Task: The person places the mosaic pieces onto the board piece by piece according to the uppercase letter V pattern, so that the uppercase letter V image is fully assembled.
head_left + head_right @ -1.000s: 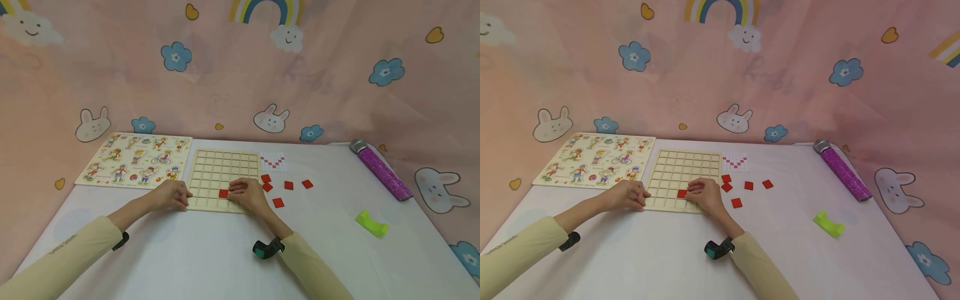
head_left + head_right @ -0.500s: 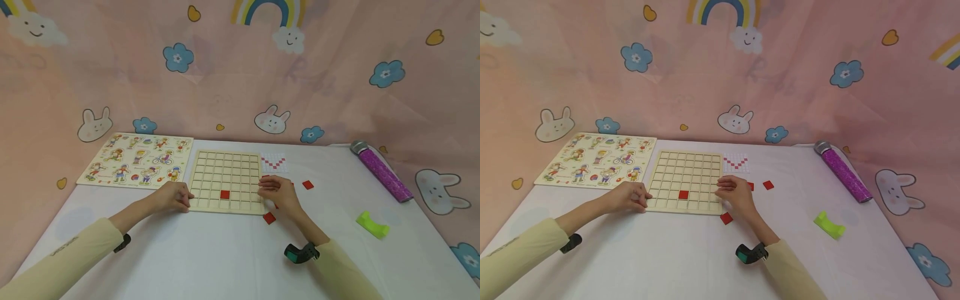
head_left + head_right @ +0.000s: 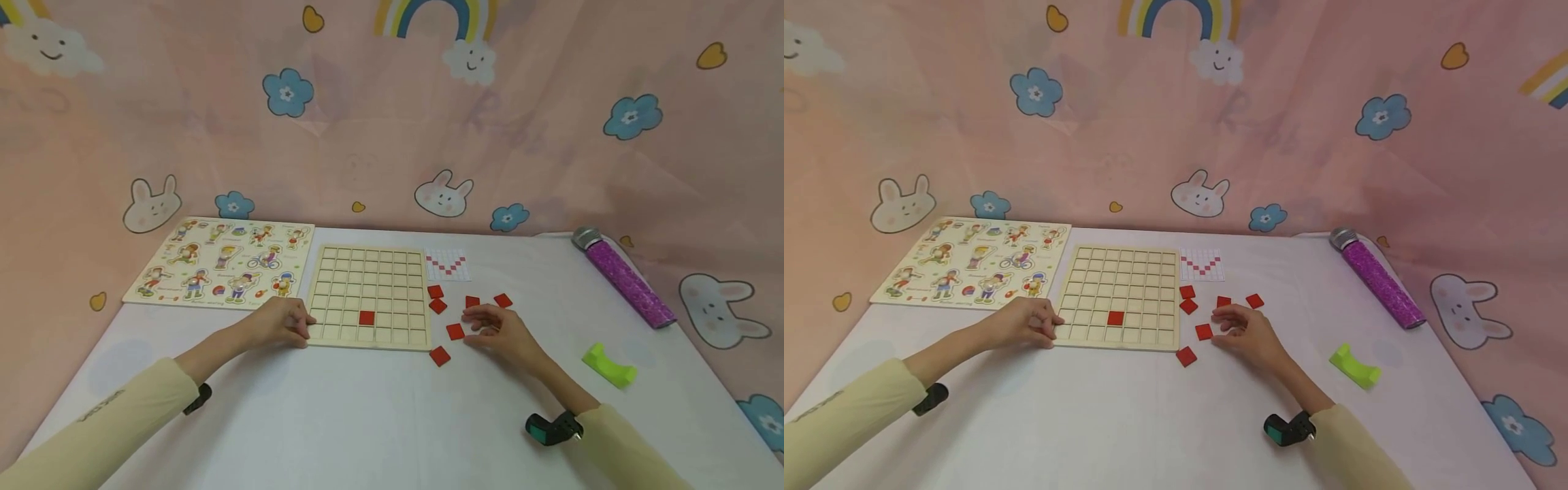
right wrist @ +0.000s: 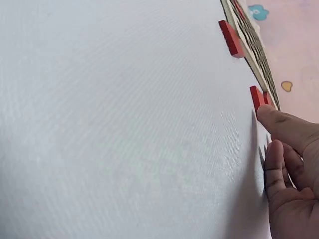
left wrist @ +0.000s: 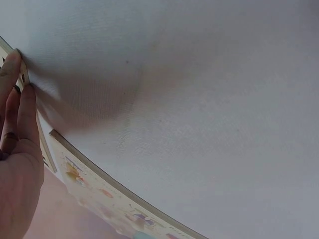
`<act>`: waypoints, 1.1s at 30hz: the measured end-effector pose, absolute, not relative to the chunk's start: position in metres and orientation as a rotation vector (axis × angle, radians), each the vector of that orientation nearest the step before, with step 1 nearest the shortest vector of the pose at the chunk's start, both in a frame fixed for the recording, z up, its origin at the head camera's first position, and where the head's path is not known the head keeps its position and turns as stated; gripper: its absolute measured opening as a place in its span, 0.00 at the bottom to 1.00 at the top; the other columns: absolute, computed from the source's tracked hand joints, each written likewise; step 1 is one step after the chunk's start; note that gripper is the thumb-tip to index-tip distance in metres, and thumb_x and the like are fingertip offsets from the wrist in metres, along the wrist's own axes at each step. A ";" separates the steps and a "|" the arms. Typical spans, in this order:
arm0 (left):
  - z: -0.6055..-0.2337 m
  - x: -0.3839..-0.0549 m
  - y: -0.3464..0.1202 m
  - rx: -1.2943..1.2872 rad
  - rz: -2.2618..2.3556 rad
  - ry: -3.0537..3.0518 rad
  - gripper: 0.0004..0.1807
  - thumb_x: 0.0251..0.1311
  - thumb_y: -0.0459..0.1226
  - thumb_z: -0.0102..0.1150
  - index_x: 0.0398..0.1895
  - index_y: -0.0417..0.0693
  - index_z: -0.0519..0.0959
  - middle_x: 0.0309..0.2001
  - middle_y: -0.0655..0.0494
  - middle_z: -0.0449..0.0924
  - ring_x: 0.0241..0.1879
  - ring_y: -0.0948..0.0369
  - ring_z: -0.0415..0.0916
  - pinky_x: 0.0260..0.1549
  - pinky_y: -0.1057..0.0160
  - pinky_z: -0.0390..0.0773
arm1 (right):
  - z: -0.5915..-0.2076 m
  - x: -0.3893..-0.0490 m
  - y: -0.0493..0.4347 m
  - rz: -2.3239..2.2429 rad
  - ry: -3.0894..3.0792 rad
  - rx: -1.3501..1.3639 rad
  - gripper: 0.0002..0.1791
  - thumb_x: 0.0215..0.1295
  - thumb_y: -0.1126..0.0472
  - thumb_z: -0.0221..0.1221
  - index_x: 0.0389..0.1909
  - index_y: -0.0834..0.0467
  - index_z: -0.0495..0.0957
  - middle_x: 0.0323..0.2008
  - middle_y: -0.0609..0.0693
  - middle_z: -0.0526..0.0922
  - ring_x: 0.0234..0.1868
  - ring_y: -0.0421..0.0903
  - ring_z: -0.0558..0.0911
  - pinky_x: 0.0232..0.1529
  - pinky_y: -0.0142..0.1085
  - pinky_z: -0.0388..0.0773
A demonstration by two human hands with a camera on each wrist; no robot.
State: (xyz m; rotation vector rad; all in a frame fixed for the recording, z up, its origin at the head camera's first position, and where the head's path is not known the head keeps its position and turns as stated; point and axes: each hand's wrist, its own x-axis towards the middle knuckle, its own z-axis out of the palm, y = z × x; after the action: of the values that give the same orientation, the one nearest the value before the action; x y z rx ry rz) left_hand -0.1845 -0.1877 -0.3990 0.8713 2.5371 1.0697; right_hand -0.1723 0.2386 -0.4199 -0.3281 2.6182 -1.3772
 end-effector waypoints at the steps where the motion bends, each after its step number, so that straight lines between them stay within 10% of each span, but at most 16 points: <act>1: -0.399 -0.185 -0.188 0.869 1.073 2.534 0.08 0.44 0.27 0.72 0.19 0.44 0.81 0.34 0.52 0.78 0.48 0.50 0.79 0.45 0.64 0.79 | -0.421 -0.173 0.240 -1.370 2.617 -0.347 0.25 0.55 0.66 0.68 0.55 0.64 0.75 0.49 0.58 0.82 0.44 0.51 0.79 0.42 0.24 0.77; 17: -0.400 -0.186 -0.188 0.838 1.081 2.522 0.08 0.44 0.27 0.71 0.19 0.44 0.80 0.35 0.52 0.77 0.49 0.49 0.79 0.44 0.66 0.79 | -0.429 -0.179 0.243 -1.422 2.608 -0.452 0.21 0.55 0.65 0.68 0.50 0.64 0.78 0.43 0.57 0.84 0.37 0.48 0.81 0.40 0.25 0.79; 33: -0.399 -0.185 -0.186 0.859 1.054 2.555 0.08 0.44 0.27 0.72 0.19 0.45 0.80 0.34 0.54 0.78 0.47 0.50 0.79 0.47 0.60 0.78 | -0.417 -0.174 0.226 -1.485 2.648 0.000 0.22 0.58 0.66 0.65 0.53 0.68 0.76 0.48 0.63 0.82 0.47 0.54 0.84 0.48 0.34 0.78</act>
State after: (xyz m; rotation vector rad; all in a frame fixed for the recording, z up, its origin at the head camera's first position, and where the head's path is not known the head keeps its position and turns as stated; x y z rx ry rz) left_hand -0.1848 -0.1863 -0.3986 0.8591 2.5546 1.0541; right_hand -0.1737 0.2260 -0.4175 0.0003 2.6478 -1.4851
